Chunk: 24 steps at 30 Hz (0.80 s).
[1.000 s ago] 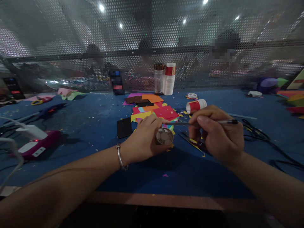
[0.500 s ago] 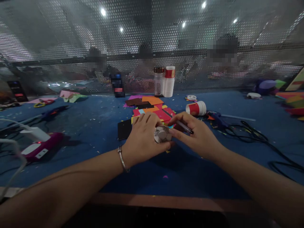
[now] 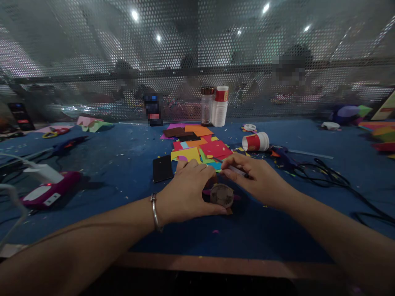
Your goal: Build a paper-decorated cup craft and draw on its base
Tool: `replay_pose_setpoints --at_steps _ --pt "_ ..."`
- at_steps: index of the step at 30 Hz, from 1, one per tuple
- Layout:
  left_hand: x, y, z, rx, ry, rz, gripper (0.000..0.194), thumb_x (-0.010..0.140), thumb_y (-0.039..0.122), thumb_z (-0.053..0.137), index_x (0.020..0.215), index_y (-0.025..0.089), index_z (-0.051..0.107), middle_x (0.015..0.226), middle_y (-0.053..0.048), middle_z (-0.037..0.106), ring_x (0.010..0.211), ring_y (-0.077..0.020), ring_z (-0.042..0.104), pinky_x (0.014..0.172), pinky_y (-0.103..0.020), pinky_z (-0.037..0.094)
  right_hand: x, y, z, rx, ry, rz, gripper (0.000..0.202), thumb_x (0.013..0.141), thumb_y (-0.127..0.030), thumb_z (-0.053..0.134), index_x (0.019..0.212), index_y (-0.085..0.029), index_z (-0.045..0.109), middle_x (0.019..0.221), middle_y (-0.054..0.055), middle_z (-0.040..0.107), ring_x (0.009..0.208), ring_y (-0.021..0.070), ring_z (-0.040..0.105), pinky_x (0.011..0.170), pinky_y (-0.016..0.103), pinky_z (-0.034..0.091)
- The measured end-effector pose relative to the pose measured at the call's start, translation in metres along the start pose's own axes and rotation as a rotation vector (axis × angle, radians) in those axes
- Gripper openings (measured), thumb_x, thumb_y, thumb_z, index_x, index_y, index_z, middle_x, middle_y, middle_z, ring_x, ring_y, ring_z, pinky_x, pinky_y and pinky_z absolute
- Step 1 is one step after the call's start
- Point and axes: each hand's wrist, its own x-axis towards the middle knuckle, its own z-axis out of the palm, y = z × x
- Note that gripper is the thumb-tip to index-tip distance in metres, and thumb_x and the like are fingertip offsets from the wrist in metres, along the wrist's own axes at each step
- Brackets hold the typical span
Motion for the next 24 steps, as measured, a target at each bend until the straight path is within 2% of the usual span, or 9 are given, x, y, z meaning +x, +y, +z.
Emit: replay_pose_setpoints --at_steps 4,7,10,13,17,24 --pt "0.002 -0.003 0.001 -0.029 -0.018 -0.024 0.064 0.067 0.072 0.072 0.106 0.022 0.063 0.098 -0.006 0.066 0.095 -0.0316 0.056 0.090 -0.049 0.034 -0.003 -0.002 -0.002 0.212 0.143 0.037 0.026 0.096 -0.041 0.054 0.090 -0.020 0.067 0.081 0.003 0.074 0.072 0.0176 0.070 0.067 0.030 0.054" --pt "0.004 -0.003 0.002 -0.121 -0.046 -0.070 0.069 0.064 0.071 0.075 0.112 0.024 0.064 0.103 -0.006 0.068 0.096 -0.0311 0.058 0.094 -0.051 0.033 -0.008 -0.007 -0.006 0.253 0.253 0.014 0.037 0.098 -0.044 0.053 0.075 -0.020 0.069 0.066 0.002 0.070 0.059 0.0143 0.065 0.057 0.026 0.052" --pt "0.006 -0.002 0.004 -0.195 -0.059 -0.115 0.063 0.061 0.063 0.080 0.108 0.024 0.066 0.100 -0.005 0.068 0.095 -0.0294 0.059 0.090 -0.047 0.038 -0.013 -0.011 -0.008 0.226 0.295 -0.011 0.048 0.098 -0.045 0.052 0.059 -0.021 0.065 0.052 0.002 0.063 0.049 0.0127 0.059 0.049 0.025 0.047" --pt "0.007 -0.001 0.005 -0.247 -0.071 -0.138 0.055 0.061 0.056 0.083 0.102 0.024 0.067 0.093 -0.004 0.066 0.091 -0.0274 0.058 0.084 -0.044 0.041 -0.014 -0.011 -0.008 0.268 0.258 -0.014 0.048 0.098 -0.044 0.052 0.058 -0.021 0.065 0.046 0.000 0.060 0.045 0.0116 0.056 0.046 0.024 0.045" --pt "0.009 -0.001 0.006 -0.268 -0.099 -0.118 0.051 0.061 0.049 0.085 0.102 0.023 0.067 0.094 -0.004 0.066 0.092 -0.0266 0.058 0.084 -0.043 0.043 -0.014 -0.008 -0.004 0.353 0.148 0.006 0.044 0.099 -0.041 0.051 0.065 -0.018 0.068 0.046 -0.001 0.059 0.041 0.0089 0.053 0.040 0.021 0.038" --pt "0.010 -0.001 0.007 -0.286 -0.095 -0.098 0.048 0.061 0.045 0.084 0.099 0.022 0.066 0.091 -0.004 0.066 0.087 -0.0250 0.058 0.080 -0.042 0.045 -0.013 -0.004 0.001 0.405 0.109 0.028 0.043 0.098 -0.046 0.052 0.071 -0.017 0.068 0.048 -0.002 0.061 0.042 0.0090 0.056 0.044 0.021 0.042"
